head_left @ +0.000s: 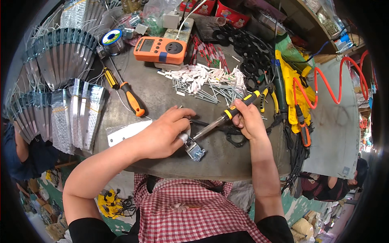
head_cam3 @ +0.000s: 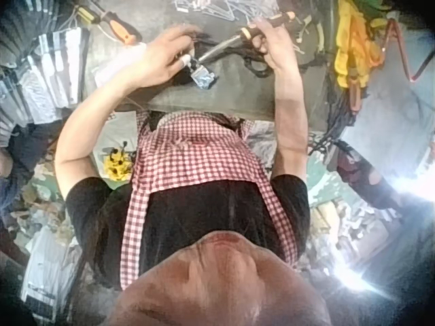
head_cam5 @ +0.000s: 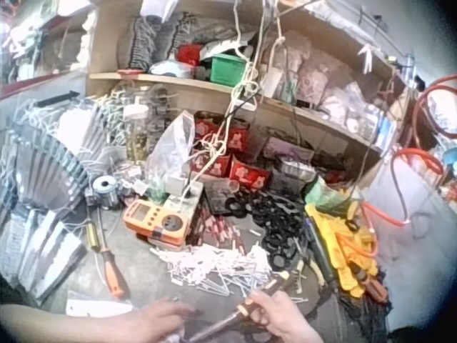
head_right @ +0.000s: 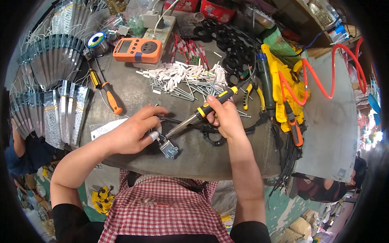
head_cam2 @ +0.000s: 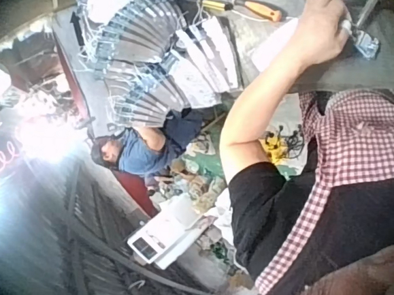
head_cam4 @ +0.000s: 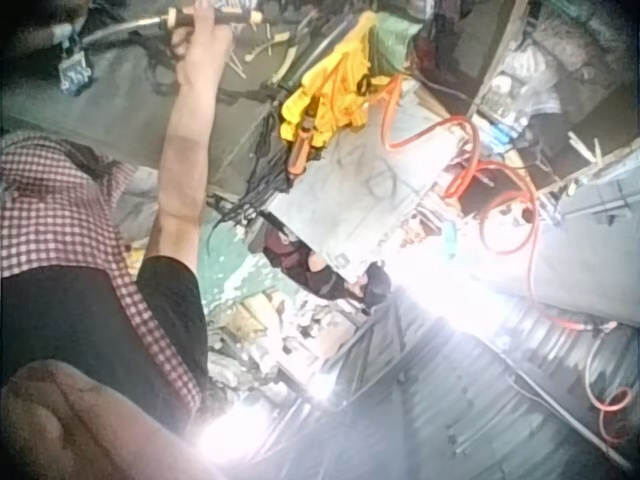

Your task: Assembling and soldering components inside a yellow plastic housing, likely a glue gun or similar device.

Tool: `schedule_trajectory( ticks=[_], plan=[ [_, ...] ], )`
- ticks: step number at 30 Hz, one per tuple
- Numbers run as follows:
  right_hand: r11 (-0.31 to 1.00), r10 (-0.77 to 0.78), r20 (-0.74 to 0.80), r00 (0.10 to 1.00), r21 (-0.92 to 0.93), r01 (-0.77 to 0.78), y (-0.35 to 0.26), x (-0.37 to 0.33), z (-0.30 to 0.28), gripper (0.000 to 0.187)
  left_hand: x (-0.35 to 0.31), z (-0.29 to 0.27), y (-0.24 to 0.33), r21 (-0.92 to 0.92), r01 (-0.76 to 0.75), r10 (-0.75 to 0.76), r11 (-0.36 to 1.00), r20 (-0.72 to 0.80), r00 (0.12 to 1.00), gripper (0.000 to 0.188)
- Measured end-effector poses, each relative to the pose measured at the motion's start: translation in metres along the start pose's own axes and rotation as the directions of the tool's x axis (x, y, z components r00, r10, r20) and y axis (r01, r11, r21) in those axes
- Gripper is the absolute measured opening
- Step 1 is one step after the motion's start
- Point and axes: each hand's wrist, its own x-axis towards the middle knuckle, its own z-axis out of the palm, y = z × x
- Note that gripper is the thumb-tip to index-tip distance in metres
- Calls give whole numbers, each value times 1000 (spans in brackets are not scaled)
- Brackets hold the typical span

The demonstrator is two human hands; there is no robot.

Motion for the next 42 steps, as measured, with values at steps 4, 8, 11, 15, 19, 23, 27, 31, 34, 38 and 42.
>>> schedule_trajectory(
  ticks=[4, 8, 11, 15, 19, 23, 27, 31, 34, 38, 42],
  plan=[
    [1000, -4, -46, 999, 31, 6, -3, -3, 2, 29, 2, 0, -1, 64, -22, 23, 998, -12, 1000, 19],
    [999, -4, 32, 999, 40, 3, -2, -5, -1, 29, 1, 0, 1, 105, 0, -4, 994, 36, 999, 19],
    [1000, -9, -2, 1000, 7, 9, -2, -6, 4, 29, 1, -2, -1, 169, -26, 7, 985, 110, 994, 16],
    [999, -7, 37, 999, -49, 8, -2, -5, 5, 30, 3, -11, 1, 232, -130, 73, 964, 239, 968, 15],
    [997, 23, 44, 999, -80, -19, -4, -2, 8, 31, 5, -9, 1, 236, -118, 59, 965, 244, 968, 15],
    [995, 32, 67, 997, -94, -25, -7, -1, 9, 31, 3, -6, -1, 126, -81, 59, 989, 166, 984, 14],
    [998, 12, 56, 998, -57, -9, -8, -4, 7, 30, 2, -5, -2, 91, -62, 50, 994, 130, 990, 14],
    [999, 15, 71, 997, -42, -12, -8, -6, 4, 29, 1, -5, -3, 82, -65, 55, 994, 122, 991, 14],
    [1000, 21, 69, 997, -12, -20, -8, -7, 1, 29, 0, -4, -3, 74, -66, 58, 995, 106, 993, 13],
    [998, 29, 93, 995, -49, -24, -7, -7, 3, 30, -1, -2, -3, 72, -71, 65, 995, 85, 994, 12],
    [998, 16, 94, 995, -65, -9, -8, -7, 7, 30, 0, -1, -3, 77, -100, 96, 992, 50, 994, 12]
  ],
)
